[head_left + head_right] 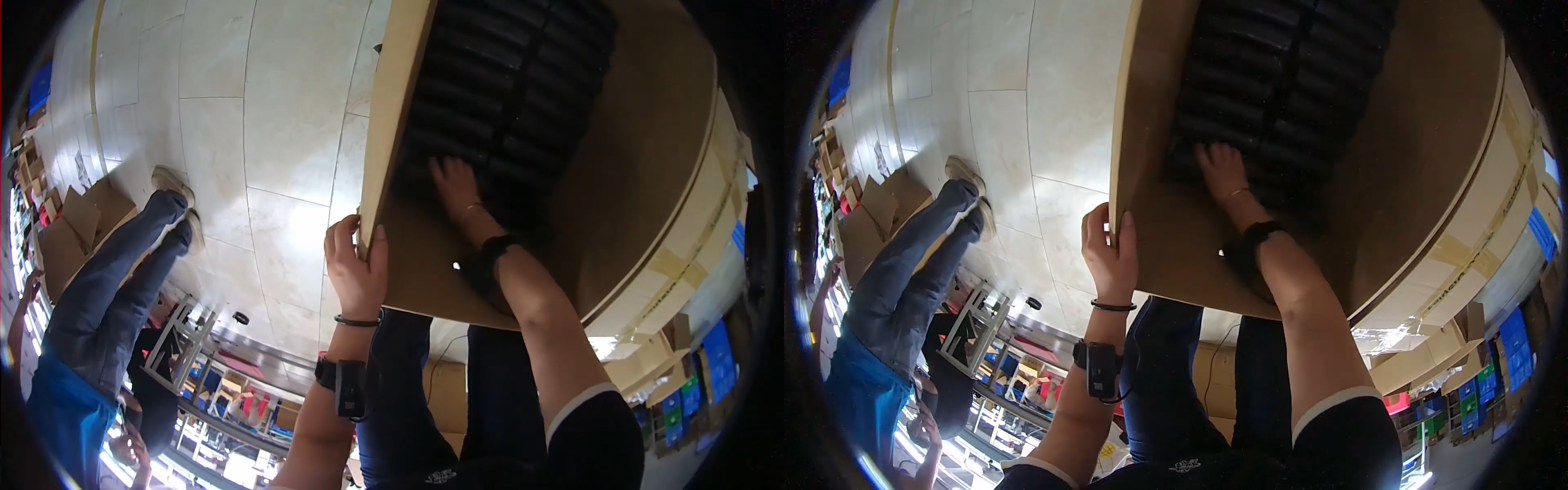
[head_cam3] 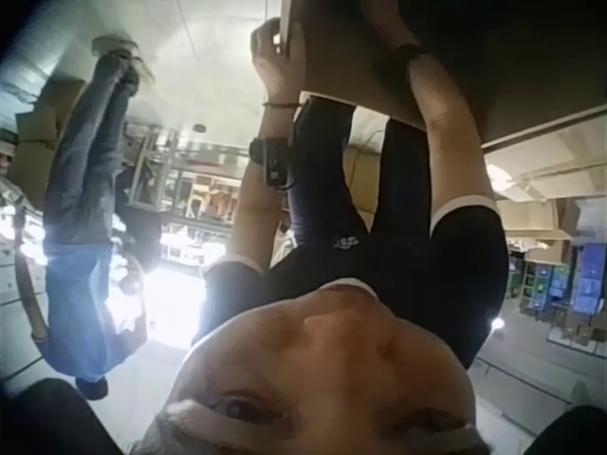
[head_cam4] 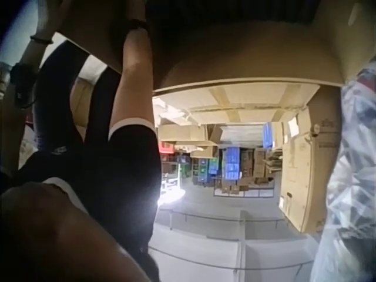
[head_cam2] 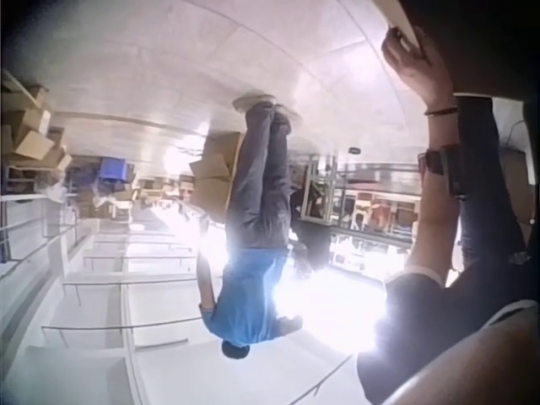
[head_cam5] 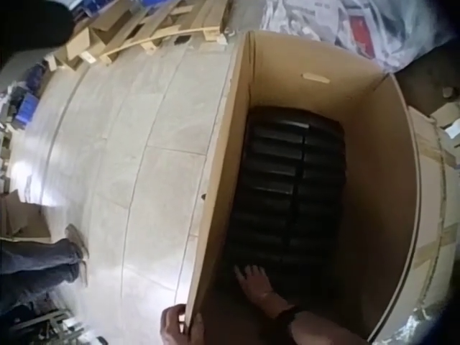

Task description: The person picks up black cylinders from a box, places them onto a green conveyor belt, and then fits them into black bases on the belt.

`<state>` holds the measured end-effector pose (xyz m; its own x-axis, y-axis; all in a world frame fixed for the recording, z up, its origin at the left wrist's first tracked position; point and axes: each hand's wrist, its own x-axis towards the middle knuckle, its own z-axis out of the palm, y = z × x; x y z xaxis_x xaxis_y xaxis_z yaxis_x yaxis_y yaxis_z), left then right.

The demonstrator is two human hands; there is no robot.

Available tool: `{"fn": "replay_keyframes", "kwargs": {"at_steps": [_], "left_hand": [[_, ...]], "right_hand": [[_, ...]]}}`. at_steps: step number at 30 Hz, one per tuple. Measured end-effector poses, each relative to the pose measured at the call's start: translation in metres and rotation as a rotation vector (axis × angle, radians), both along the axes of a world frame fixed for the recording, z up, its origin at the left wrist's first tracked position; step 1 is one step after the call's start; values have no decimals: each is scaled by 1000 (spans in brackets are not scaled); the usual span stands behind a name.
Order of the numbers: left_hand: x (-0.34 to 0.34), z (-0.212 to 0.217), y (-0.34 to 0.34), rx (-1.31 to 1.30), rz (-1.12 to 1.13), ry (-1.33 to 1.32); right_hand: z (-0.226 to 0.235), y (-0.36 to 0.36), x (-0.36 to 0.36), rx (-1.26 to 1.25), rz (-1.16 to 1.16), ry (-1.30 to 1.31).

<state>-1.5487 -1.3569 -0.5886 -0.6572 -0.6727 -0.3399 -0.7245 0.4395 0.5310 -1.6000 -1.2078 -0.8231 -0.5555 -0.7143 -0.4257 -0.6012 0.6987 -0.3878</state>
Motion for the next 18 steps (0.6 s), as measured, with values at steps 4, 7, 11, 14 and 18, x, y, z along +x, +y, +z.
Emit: {"fn": "replay_keyframes", "kwargs": {"at_steps": [4, 7, 11, 14, 18], "left_hand": [[-3, 5, 2, 6, 7, 9], [-3, -1, 7, 38, 20, -2], [-3, 5, 5, 26, 24, 0], [4, 1, 3, -16, -23, -9], [2, -1, 0, -89, -114, 47]], "right_hand": [[10, -28, -1, 48, 13, 116], [16, -19, -9, 90, -59, -2], [15, 41, -32, 212, -331, -225], [35, 122, -41, 750, -427, -110], [50, 148, -44, 910, -415, -420]]}}
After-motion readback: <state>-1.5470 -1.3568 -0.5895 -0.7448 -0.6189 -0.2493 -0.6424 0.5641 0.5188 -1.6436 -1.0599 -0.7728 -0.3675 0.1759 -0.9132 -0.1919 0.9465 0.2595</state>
